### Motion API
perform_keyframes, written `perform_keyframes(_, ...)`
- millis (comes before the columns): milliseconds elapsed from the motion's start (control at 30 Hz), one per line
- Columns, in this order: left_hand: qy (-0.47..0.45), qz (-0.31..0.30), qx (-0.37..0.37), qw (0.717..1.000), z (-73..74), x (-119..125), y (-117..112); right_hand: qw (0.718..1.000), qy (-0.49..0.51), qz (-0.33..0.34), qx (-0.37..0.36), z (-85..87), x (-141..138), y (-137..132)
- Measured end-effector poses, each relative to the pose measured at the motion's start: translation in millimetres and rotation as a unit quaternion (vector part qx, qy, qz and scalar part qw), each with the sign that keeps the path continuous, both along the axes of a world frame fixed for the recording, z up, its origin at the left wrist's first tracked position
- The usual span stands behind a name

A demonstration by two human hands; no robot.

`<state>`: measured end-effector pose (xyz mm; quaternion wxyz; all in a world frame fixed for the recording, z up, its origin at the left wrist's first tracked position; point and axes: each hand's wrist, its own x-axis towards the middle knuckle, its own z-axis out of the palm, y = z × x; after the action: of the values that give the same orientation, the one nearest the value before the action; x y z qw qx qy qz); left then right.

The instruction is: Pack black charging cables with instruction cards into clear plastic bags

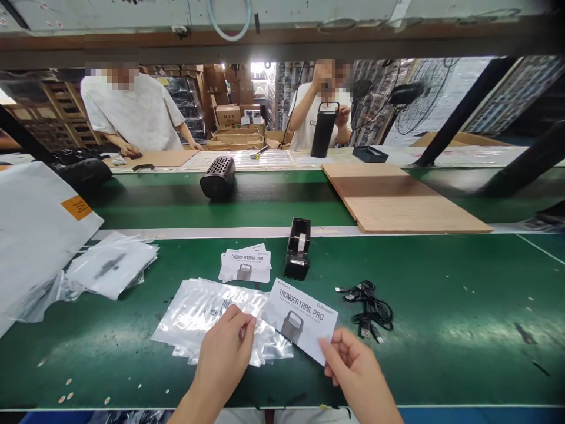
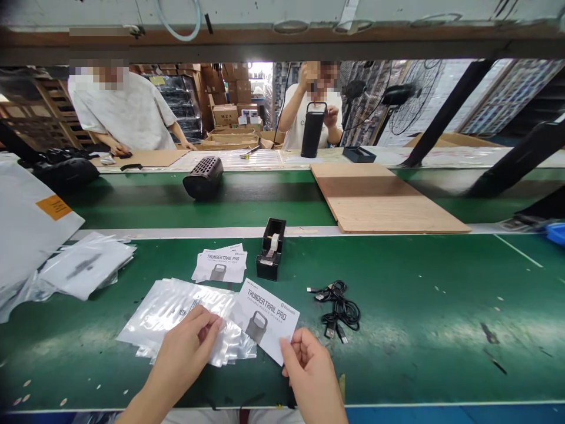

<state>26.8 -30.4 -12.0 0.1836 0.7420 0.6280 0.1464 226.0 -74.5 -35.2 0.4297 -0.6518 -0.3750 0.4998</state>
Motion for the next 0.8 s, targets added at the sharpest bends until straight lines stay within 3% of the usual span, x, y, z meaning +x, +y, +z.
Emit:
perform_keyframes(100, -0.018, 0.005, 0.027, 0.999, -6.4, 0.1, -2.1, 0.999, 0.002, 0.031, -0.027, 0.6, -1.6, -4.8)
perform_keyframes(267, -0.033, -0.010, 0.095, 0.995, -15.6, 2.7, -9.1, 0.984, 0.088, 0.105, -0.116, 2.9, -2.0, -14.1)
perform_keyframes(500, -0.061, -0.003, 0.180, 0.982, -18.3, 0.2, -13.0, 0.963, 0.112, 0.156, -0.189, 1.7, -6.5, -13.0)
perform_keyframes(633, -0.081, -0.007, 0.183, 0.980, -20.9, -2.7, -12.4, 0.961, 0.101, 0.167, -0.197, 3.6, -8.0, -15.8)
perform_keyframes(800, -0.073, -0.023, 0.123, 0.989, -25.1, -1.4, -15.8, 0.968, 0.079, 0.170, -0.166, 2.6, -4.4, -17.7)
